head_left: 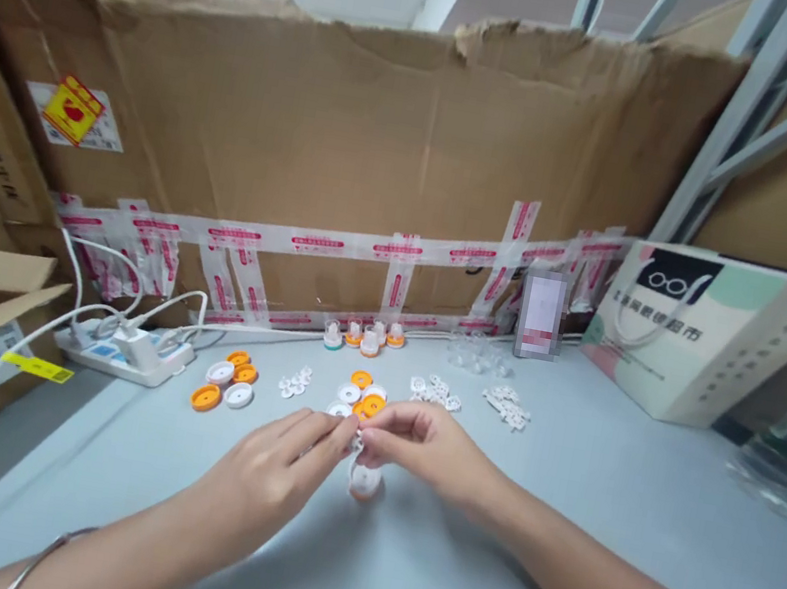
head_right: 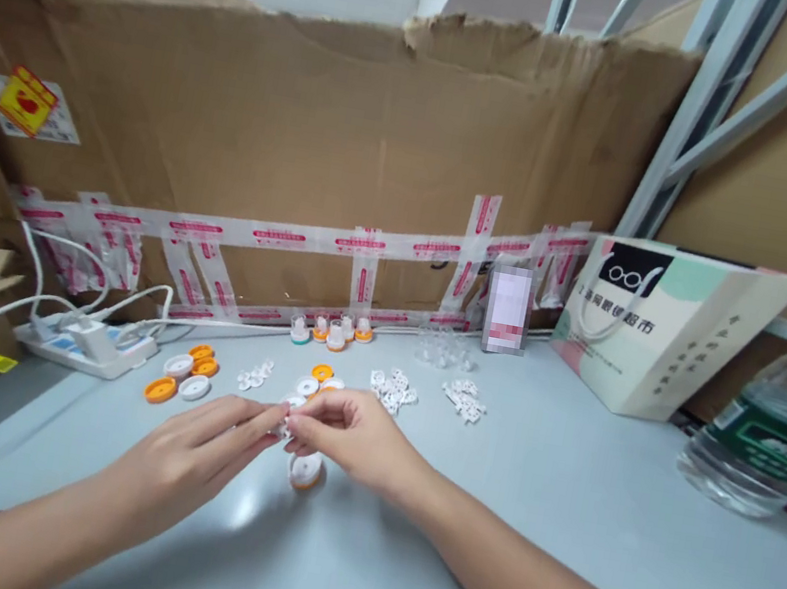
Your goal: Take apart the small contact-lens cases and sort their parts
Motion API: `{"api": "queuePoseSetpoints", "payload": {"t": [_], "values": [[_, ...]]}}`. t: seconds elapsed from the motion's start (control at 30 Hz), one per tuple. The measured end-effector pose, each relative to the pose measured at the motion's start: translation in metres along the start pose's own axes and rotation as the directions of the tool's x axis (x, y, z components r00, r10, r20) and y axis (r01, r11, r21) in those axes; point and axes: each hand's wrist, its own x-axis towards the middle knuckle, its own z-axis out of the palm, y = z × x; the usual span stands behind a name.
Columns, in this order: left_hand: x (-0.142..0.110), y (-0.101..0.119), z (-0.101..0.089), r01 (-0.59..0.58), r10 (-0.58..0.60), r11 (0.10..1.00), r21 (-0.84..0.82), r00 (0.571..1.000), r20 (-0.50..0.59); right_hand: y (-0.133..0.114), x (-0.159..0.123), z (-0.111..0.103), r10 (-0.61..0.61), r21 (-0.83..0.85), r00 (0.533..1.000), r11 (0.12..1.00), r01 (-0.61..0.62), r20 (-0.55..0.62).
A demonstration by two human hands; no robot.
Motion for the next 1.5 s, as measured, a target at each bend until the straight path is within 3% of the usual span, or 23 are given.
{"api": "queuePoseSetpoints", "payload": {"t": [0.2,0.5,0.7,1.07,1.27,1.5], "values": [[-0.002,-0.001,0.012,0.011,-0.011,0.999,-0.052,1.000,-0.006,0.004,0.001,-0.003,0.007,-0.059,1.000,0.998,-0.007,-0.004],[0.003,0.022,0.033,0.155,-0.152,0.983,-0.093,0.987,0.044,0.021,-0.002,-0.019,0.122,-0.061,0.992,0.991,-0.120,0.028],[0.011,0.029,0.038,0.171,-0.164,0.976,-0.137,0.985,0.059,0.030,-0.013,-0.027,0.073,-0.086,0.997,0.994,-0.074,-0.015],[-0.011,0.017,0.018,0.122,-0.126,0.970,-0.211,0.992,-0.008,0.023,-0.014,0.010,0.016,-0.036,0.995,0.999,-0.019,-0.102],[-0.017,0.022,0.016,0.079,-0.087,0.991,-0.112,0.994,-0.061,0.027,-0.016,0.019,-0.065,-0.074,0.987,0.996,0.055,-0.150],[-0.021,0.028,0.020,0.045,-0.047,0.998,-0.045,0.998,-0.035,0.034,-0.024,0.023,-0.084,-0.084,0.982,0.994,0.070,-0.169]]}}
